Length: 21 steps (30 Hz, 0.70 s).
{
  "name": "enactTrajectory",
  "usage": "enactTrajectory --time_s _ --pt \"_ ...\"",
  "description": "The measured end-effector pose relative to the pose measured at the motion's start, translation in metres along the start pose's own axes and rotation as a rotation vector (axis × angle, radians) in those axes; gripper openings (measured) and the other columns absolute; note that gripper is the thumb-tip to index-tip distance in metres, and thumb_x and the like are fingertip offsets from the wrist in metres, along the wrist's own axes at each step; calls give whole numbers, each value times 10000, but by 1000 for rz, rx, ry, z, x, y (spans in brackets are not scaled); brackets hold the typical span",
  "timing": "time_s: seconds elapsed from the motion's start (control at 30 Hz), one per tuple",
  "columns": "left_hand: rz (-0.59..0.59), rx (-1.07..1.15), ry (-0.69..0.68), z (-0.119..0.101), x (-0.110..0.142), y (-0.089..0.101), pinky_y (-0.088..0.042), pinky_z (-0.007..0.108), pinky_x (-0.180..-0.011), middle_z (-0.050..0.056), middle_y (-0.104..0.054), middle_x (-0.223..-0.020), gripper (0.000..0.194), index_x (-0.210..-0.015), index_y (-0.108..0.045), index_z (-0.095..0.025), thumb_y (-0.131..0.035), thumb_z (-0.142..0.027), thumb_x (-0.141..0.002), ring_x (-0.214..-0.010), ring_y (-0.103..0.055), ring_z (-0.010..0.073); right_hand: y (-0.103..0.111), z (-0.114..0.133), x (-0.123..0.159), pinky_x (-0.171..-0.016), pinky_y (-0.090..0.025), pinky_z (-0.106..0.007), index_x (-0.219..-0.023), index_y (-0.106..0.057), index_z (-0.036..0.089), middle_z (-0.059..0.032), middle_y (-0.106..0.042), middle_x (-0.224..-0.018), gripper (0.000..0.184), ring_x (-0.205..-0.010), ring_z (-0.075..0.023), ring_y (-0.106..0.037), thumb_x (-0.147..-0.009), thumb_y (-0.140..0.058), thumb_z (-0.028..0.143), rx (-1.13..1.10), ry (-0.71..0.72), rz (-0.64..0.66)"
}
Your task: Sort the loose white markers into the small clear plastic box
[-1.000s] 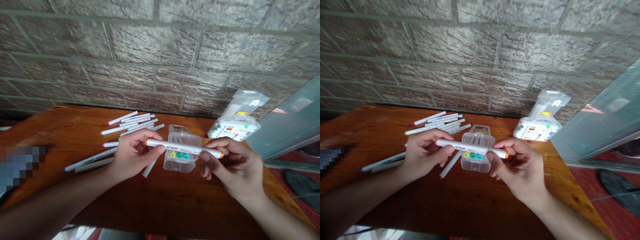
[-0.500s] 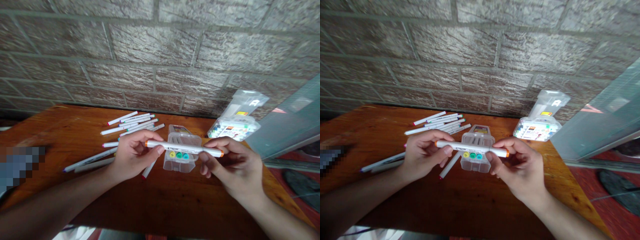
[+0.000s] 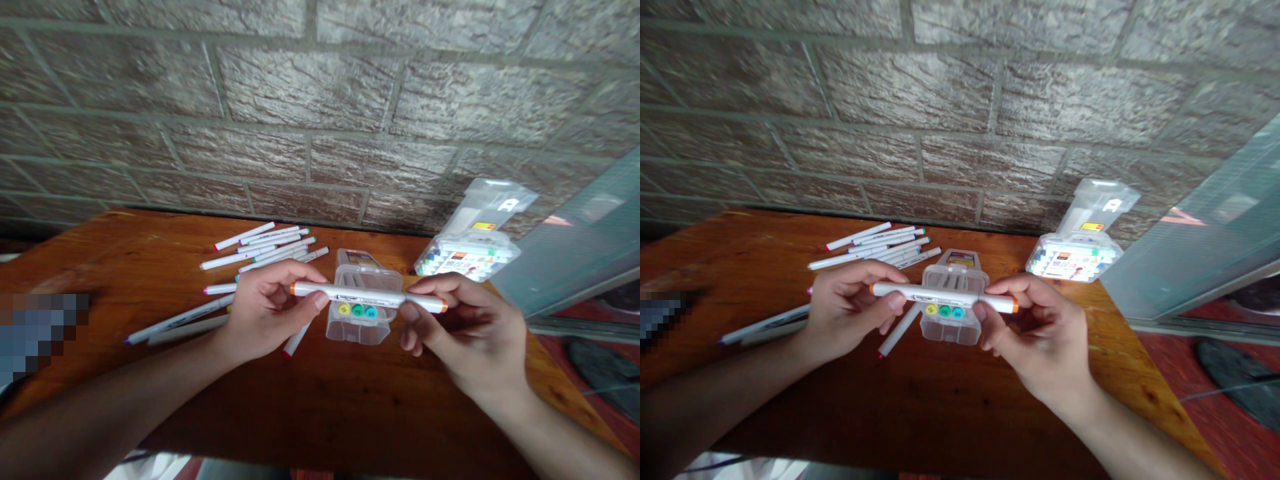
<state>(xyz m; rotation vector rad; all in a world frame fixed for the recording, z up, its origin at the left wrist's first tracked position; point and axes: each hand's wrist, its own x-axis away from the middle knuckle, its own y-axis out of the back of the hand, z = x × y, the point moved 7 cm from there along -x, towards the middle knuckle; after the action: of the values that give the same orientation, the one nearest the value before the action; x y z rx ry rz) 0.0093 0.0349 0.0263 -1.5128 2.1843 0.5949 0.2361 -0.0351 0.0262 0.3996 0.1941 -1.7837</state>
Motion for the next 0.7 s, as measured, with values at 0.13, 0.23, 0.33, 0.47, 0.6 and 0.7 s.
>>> enactTrajectory --time_s 0.13,0.23,0.33,0.47,0.6,0.7 --pt "7 26 -18 1 2 0 -492 169 -448 -49 -720 -651 110 -948 -753 -179 -779 -91 -888 -434 -576 58 0 -2 -2 -394 -527 -153 -964 -754 222 29 -721 -553 130 -397 -103 -641 -920 -870 260 -32 65 27" --pt "15 55 -26 1 3 0 -494 161 -450 -35 -751 -709 125 -964 -756 -166 -756 -61 -898 -443 -589 49 1 -5 -3 -402 -542 -143 -991 -756 226 31 -731 -567 102 -405 -103 -657 -943 -844 242 -55 73 38" --pt "17 68 -30 1 2 0 -482 153 -439 -44 -737 -689 140 -969 -755 -166 -753 -46 -897 -436 -586 45 0 -4 -3 -397 -544 -144 -1004 -755 229 32 -737 -574 102 -404 -105 -663 -945 -839 225 -67 94 65" --pt "3 46 -39 -2 0 0 -468 143 -425 -62 -721 -656 167 -954 -759 -173 -766 -29 -871 -421 -576 39 1 -2 0 -423 -542 -134 -979 -758 233 42 -728 -573 123 -421 -88 -651 -921 -866 240 -35 34 7" --pt "-15 18 -11 -1 1 0 -468 130 -413 -48 -741 -681 160 -926 -765 -167 -816 -42 -840 -418 -583 34 -2 1 2 -436 -552 -139 -952 -762 226 47 -731 -584 171 -429 -82 -645 -874 -911 254 -27 -2 -23" --pt "-24 64 40 5 2 0 -472 138 -378 -39 -745 -697 135 -949 -765 -167 -830 -91 -858 -403 -591 48 -2 3 2 -432 -558 -148 -950 -770 222 45 -736 -592 179 -429 -85 -650 -864 -922 261 -30 1 -36"
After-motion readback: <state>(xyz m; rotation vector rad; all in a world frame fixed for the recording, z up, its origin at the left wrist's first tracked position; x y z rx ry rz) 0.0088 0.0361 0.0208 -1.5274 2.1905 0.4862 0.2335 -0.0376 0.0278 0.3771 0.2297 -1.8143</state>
